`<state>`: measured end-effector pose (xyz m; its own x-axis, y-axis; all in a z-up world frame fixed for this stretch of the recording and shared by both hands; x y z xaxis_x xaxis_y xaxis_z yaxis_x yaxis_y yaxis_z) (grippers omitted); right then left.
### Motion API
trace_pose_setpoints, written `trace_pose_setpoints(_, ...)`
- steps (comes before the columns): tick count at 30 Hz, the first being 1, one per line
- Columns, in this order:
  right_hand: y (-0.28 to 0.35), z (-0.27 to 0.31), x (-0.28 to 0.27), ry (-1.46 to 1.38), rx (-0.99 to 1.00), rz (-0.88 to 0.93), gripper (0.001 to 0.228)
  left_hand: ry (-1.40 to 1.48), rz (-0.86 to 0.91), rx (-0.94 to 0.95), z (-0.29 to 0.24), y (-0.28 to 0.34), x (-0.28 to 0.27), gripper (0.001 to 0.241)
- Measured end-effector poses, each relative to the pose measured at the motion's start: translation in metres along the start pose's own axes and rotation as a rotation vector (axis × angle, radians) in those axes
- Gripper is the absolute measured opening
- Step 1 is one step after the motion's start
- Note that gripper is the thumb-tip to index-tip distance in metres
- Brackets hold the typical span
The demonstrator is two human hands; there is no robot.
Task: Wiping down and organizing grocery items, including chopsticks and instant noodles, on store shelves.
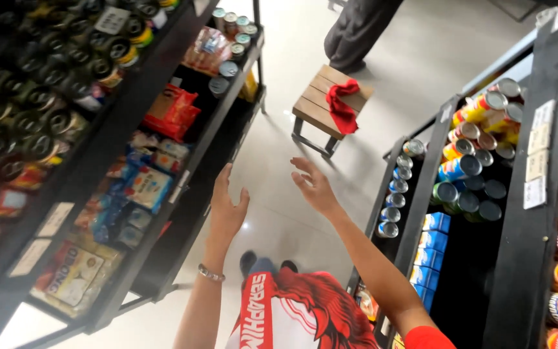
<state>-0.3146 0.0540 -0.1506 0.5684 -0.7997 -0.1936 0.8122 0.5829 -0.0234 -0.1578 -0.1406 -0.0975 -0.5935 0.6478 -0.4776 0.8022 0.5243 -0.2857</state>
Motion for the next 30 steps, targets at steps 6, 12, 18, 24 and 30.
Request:
trace_pose_setpoints(6,-0.034,-0.040,-0.046,-0.020,0.031,-0.071,0.046,-0.038,0.234,0.172,0.019,-0.042,0.062,0.065)
trace_pose_setpoints(12,-0.096,-0.078,-0.076,0.091,0.071,-0.150,0.043,-0.022,0.361,0.147,0.078,-0.110,0.128,0.063)
trace_pose_setpoints(18,-0.148,-0.105,-0.101,0.158,0.163,-0.251,0.044,-0.002,0.383,0.105,0.093,-0.186,0.180,0.065)
trace_pose_setpoints(24,-0.191,-0.146,-0.141,0.140,0.265,-0.354,0.050,-0.053,0.454,0.193,0.114,-0.244,0.240,0.073)
trace_pose_setpoints(30,-0.245,-0.242,-0.200,0.082,0.280,-0.372,0.048,-0.007,0.509,0.081,0.132,-0.303,0.318,0.079)
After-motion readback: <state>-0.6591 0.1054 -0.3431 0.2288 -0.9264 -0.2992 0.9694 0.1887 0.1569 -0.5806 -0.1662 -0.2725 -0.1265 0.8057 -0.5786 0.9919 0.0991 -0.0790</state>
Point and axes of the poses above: each hand's wrist, its own y-axis away from the middle knuckle, its own x-axis out of the palm, z = x × y, the point moved 4 cm from there along -y, towards the middle knuckle, and after that the axes turned 1 degree about -z, right-handed, at the moved point
